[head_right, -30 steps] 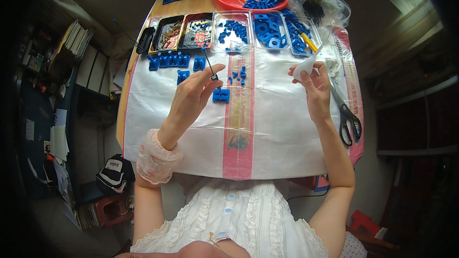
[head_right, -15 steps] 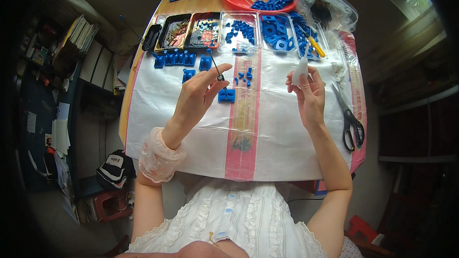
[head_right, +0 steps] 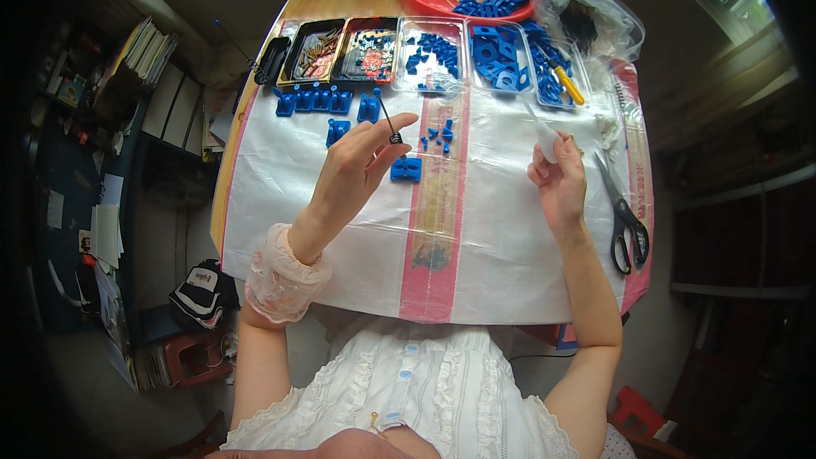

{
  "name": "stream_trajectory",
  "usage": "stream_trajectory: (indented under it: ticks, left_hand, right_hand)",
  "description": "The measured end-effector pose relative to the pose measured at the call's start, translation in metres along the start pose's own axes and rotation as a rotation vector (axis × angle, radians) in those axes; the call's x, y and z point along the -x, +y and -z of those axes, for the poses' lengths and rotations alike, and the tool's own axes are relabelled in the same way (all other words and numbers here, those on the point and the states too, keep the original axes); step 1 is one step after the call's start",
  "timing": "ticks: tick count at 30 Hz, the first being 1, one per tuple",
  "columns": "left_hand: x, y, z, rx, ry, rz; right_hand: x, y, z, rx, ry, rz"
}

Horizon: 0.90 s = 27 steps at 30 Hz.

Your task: Manually assembling small blue plastic components on a metal rod using an applicator bottle for lubricant or adhesive.

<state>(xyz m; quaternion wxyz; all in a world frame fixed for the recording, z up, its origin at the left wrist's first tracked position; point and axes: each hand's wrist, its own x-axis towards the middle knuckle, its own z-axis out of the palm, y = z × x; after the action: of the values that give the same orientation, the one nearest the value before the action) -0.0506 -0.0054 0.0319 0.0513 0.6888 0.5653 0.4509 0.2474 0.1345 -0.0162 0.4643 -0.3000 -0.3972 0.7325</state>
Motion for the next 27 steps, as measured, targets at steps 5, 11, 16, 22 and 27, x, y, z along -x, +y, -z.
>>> stream_trajectory:
  ticks: [5, 11, 16, 22, 27]
  left_hand:
    - [0.0, 0.001, 0.0, 0.014, 0.004, -0.006]
    - [0.0, 0.003, 0.001, 0.017, 0.01, 0.015]
    - [-0.001, 0.004, 0.0, 0.015, 0.027, -0.007]
    - [0.0, 0.003, -0.002, 0.023, 0.043, -0.008]
    - [-0.001, 0.005, -0.001, 0.022, 0.043, -0.008]
  right_hand:
    - [0.002, 0.003, -0.004, -0.028, 0.079, -0.026]
    - [0.008, 0.004, -0.015, -0.002, 0.138, -0.078]
    - [0.013, 0.006, -0.019, 0.067, 0.121, -0.113]
    - [0.019, 0.008, -0.04, 0.176, 0.135, -0.173]
    - [0.019, 0.015, -0.031, 0.202, -0.023, -0.172]
